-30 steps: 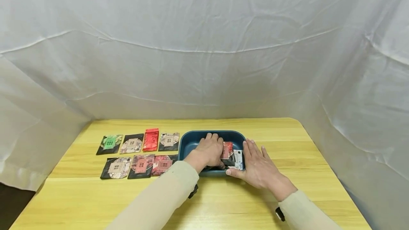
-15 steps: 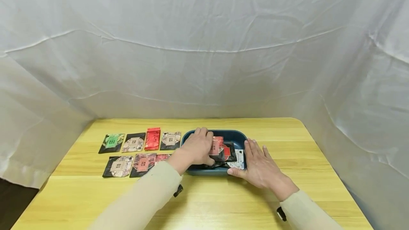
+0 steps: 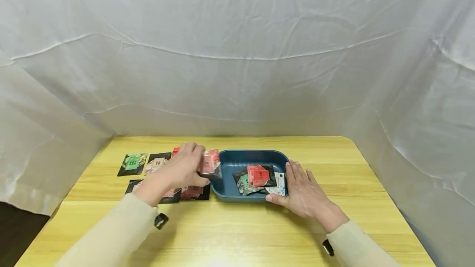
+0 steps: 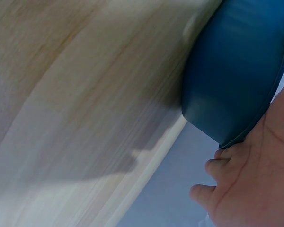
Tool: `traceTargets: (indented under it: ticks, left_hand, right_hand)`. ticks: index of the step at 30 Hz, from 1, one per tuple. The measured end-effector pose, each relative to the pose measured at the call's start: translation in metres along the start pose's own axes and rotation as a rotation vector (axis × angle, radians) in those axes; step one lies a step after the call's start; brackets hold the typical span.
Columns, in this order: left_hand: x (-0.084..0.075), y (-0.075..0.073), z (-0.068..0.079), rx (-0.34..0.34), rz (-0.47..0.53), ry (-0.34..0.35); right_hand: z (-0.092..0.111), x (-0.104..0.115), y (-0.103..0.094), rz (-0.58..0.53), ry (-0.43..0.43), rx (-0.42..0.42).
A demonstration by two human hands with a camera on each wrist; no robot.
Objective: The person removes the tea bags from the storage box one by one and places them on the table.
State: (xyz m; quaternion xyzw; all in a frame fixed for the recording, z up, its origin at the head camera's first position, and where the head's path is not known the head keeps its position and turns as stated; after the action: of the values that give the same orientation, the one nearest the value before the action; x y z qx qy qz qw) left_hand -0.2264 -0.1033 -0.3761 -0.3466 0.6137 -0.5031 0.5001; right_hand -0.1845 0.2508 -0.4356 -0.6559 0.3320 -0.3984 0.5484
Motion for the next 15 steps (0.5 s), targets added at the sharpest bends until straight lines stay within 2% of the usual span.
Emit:
traceTargets:
  ticks: [7,15]
  left_hand:
    - [0.07,-0.022,0.041,-0.053,0.015,-0.056]
    - [0.151,-0.041,0.092,-0.106,-0.009,-0.168]
  right_hand:
    - [-0.002,0.001,0.001,0.004,-0.004,0.002]
    - [-0.003,0.003,0.0,0.003,-0.01,0.006]
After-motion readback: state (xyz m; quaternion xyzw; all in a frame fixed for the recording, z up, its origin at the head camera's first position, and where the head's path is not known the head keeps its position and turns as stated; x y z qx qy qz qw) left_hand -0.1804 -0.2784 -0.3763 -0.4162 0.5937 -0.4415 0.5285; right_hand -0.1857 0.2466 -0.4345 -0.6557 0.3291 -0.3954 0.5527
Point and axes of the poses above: each hand's wrist, its own z-axis away from the middle knuckle, its own y-axis out of the palm, x = y × z, the point moved 2 cm from there along -z, towards the middle knuckle, and after that the axes turned 9 degrees about -y, right-handed, at the moved point
